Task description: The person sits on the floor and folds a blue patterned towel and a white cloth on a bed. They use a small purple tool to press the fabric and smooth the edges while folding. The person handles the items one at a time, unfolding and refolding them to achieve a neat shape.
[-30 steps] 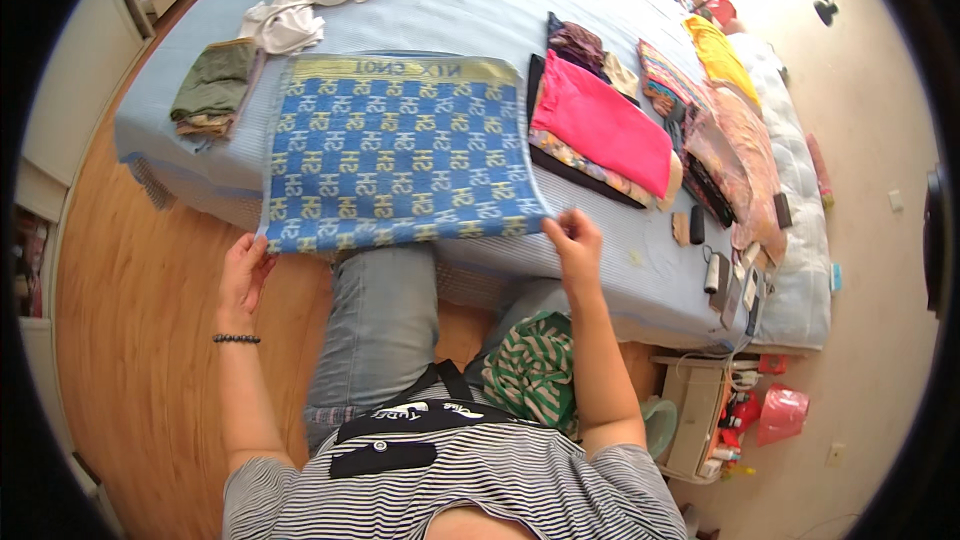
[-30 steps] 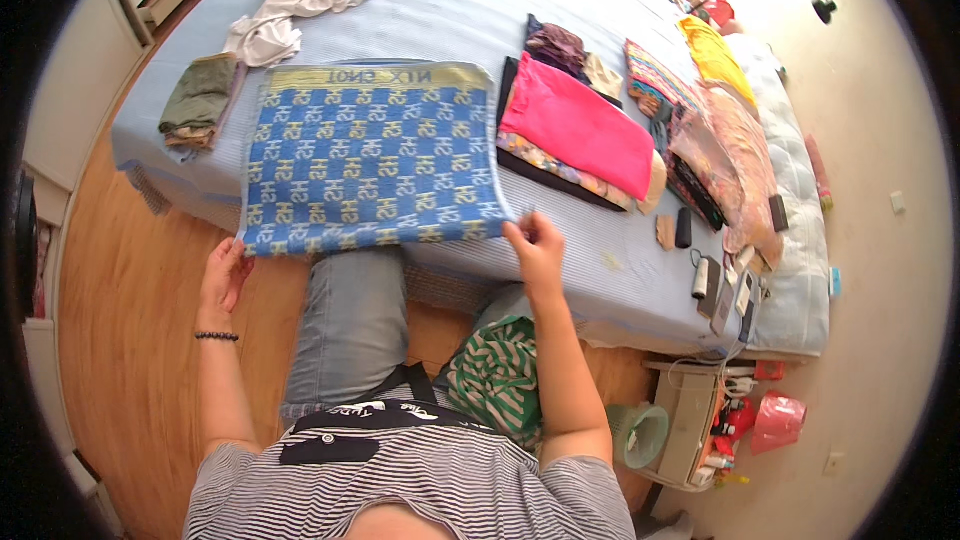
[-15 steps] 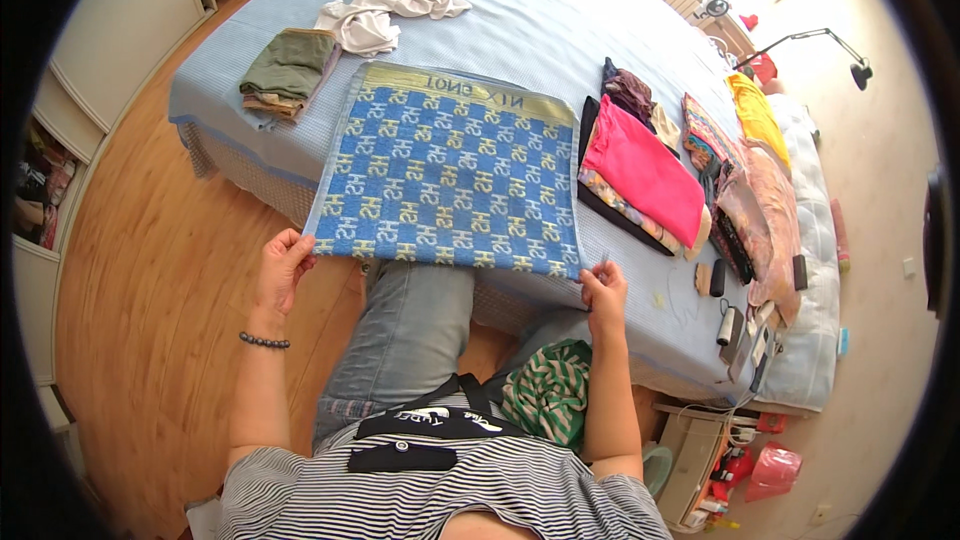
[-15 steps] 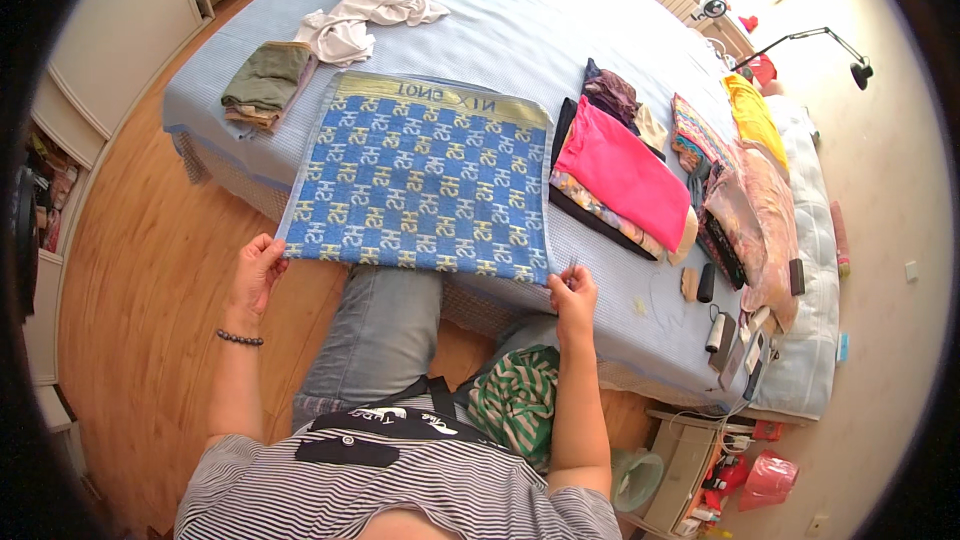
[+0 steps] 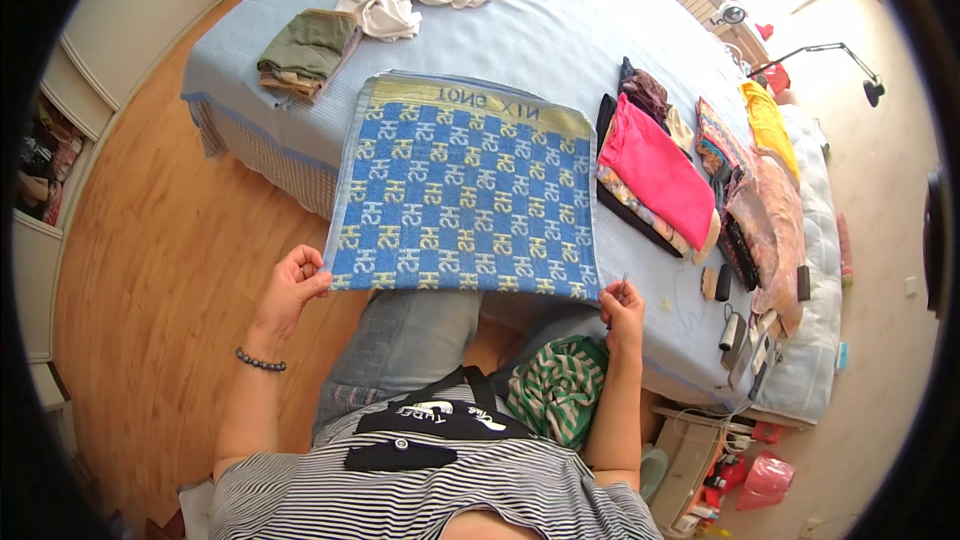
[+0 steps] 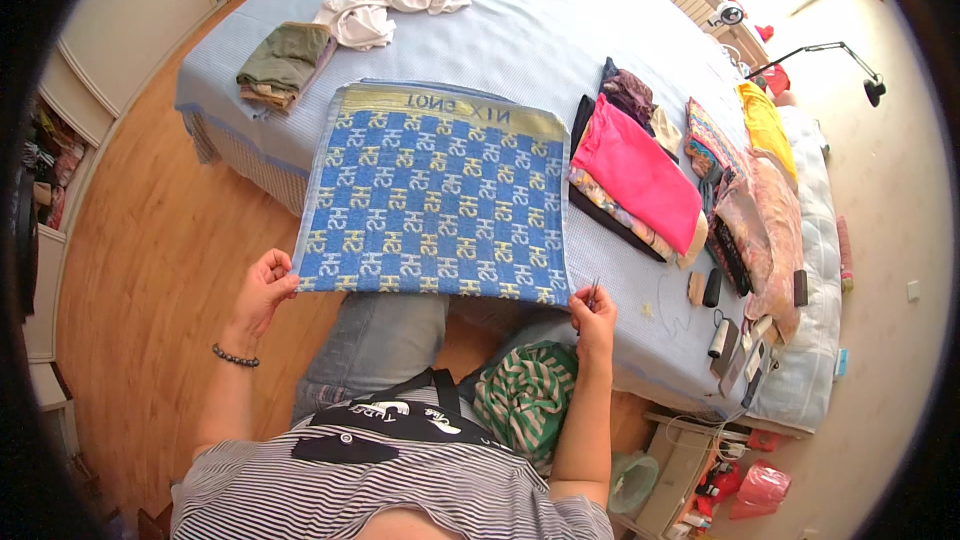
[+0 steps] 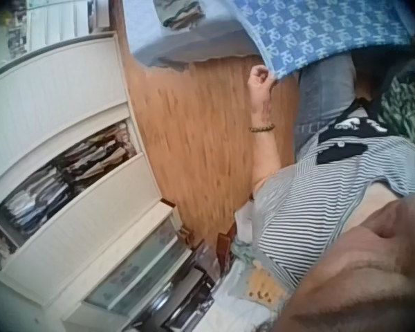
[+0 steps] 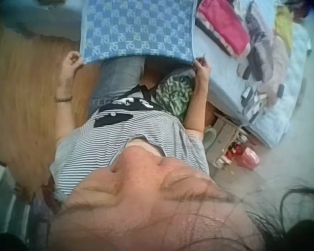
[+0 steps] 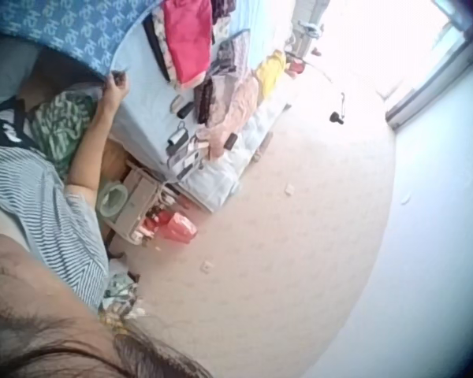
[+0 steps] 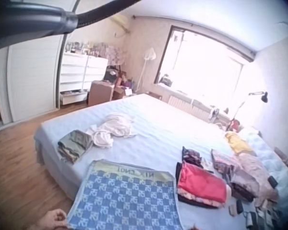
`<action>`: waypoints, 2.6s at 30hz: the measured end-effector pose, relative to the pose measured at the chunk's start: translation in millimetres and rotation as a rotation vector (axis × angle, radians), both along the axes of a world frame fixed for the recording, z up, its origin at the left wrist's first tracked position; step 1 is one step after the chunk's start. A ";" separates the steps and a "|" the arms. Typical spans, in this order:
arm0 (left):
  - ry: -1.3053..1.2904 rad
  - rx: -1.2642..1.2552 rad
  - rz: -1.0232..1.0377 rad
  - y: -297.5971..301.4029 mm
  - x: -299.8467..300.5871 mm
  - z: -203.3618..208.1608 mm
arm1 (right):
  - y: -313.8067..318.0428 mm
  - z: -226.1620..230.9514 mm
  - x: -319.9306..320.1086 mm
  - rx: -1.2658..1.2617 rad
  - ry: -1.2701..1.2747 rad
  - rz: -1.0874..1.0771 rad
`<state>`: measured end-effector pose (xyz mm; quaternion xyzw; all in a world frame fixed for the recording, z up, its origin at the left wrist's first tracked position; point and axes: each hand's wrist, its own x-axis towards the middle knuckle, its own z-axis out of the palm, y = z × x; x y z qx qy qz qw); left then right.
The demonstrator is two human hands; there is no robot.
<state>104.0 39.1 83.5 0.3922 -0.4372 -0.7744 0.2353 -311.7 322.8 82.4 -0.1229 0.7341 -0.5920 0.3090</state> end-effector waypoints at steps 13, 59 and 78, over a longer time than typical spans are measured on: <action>-0.278 -0.606 0.066 -88.9 -49.4 -46.1 | -22.1 -9.3 -3.1 0.395 0.657 0.066; -0.116 -0.546 -0.267 -13.9 -2.4 -41.5 | -6.7 9.7 27.0 0.339 0.981 0.407; -0.263 -1.012 -0.175 -5.8 -71.6 0.8 | -38.1 26.7 35.0 0.390 0.807 0.457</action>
